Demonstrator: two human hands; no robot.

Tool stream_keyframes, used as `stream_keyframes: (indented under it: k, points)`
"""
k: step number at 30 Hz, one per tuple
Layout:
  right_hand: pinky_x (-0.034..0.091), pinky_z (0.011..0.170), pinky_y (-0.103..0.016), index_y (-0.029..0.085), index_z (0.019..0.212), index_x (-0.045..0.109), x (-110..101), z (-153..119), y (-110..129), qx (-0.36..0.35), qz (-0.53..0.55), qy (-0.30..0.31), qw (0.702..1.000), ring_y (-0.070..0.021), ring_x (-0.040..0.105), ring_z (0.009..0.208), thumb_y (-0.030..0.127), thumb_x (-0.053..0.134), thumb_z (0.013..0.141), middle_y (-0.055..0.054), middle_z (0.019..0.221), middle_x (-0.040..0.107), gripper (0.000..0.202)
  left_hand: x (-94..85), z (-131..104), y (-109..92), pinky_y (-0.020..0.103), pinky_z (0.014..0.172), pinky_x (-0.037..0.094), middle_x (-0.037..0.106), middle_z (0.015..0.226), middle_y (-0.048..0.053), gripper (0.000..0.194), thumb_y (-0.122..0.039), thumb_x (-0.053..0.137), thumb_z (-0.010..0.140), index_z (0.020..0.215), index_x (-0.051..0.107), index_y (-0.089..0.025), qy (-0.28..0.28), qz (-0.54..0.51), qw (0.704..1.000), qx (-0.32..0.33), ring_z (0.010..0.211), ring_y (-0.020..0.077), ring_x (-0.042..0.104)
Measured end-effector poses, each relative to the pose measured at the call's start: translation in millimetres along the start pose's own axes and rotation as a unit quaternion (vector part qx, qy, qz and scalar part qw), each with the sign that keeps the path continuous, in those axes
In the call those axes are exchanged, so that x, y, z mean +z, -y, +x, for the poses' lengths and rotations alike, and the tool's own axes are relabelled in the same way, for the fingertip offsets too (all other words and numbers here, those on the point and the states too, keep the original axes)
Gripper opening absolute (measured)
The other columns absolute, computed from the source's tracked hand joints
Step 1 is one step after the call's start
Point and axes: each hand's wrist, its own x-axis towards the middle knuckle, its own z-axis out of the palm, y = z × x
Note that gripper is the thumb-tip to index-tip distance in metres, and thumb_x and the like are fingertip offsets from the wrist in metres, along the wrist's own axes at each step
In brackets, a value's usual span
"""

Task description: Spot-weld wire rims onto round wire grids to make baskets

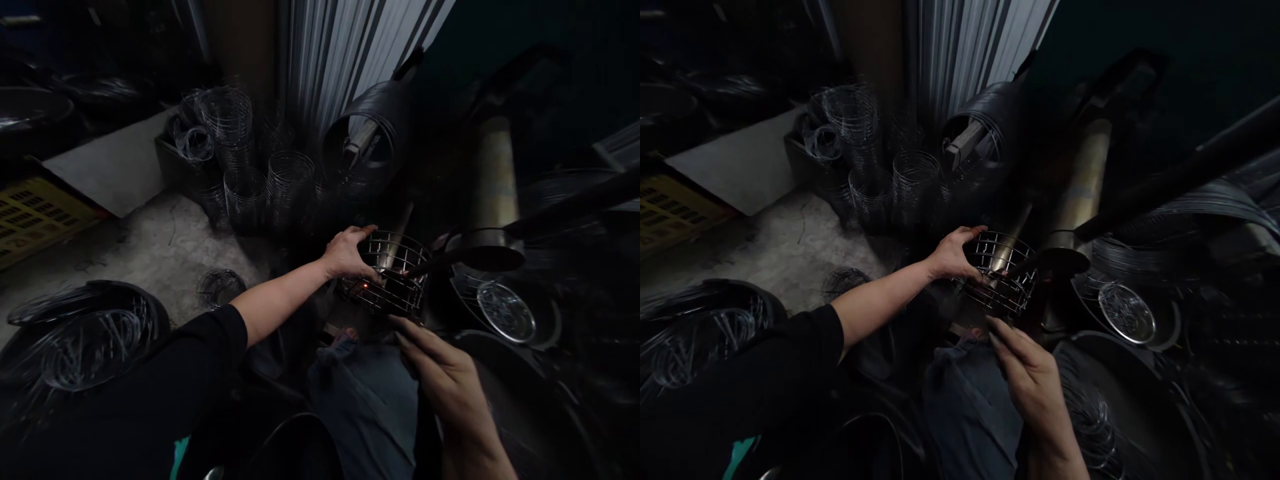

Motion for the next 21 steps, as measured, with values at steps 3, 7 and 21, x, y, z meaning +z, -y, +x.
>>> stream_keyframes:
  k: [3, 7, 21]
  points:
    - [0.054, 0.085, -0.036, 0.022, 0.115, 0.067, 9, -4, -7, -0.003, -0.044, 0.009, 0.999, -0.0239, 0.065, 0.097, 0.035, 0.07, 0.074, -0.007, 0.107, 0.068, 0.043, -1.4, -5, 12, 0.047, 0.111, 0.031, 0.038, 0.143, 0.014, 0.125, -0.049, 0.087, 0.033, 0.143, 0.034, -0.021, 0.011, -0.016, 1.0, 0.017, 0.132, 0.0344, 0.037]
    - [0.056, 0.079, -0.032, 0.021, 0.108, 0.07, 11, -11, -13, -0.028, -0.087, -0.004, 0.996, -0.022, 0.067, 0.088, 0.036, 0.066, 0.078, -0.007, 0.099, 0.071, 0.034, 12.3, -27, 51, 0.051, 0.114, 0.02, 0.008, 0.156, 0.016, 0.151, -0.043, 0.09, 0.028, 0.149, 0.002, -0.024, 0.021, -0.113, 0.993, 0.034, 0.143, 0.034, 0.014]
    - [0.055, 0.065, -0.022, 0.022, 0.099, 0.072, 19, -20, 54, -0.218, -0.177, 0.075, 0.957, -0.0171, 0.068, 0.076, 0.033, 0.054, 0.09, -0.004, 0.085, 0.072, 0.023, -16.4, -87, 49, 0.04, 0.105, 0.041, 0.049, 0.132, 0.012, 0.108, -0.028, 0.09, 0.033, 0.132, 0.048, -0.017, 0.024, -0.212, 0.977, 0.022, 0.119, 0.0261, 0.051]
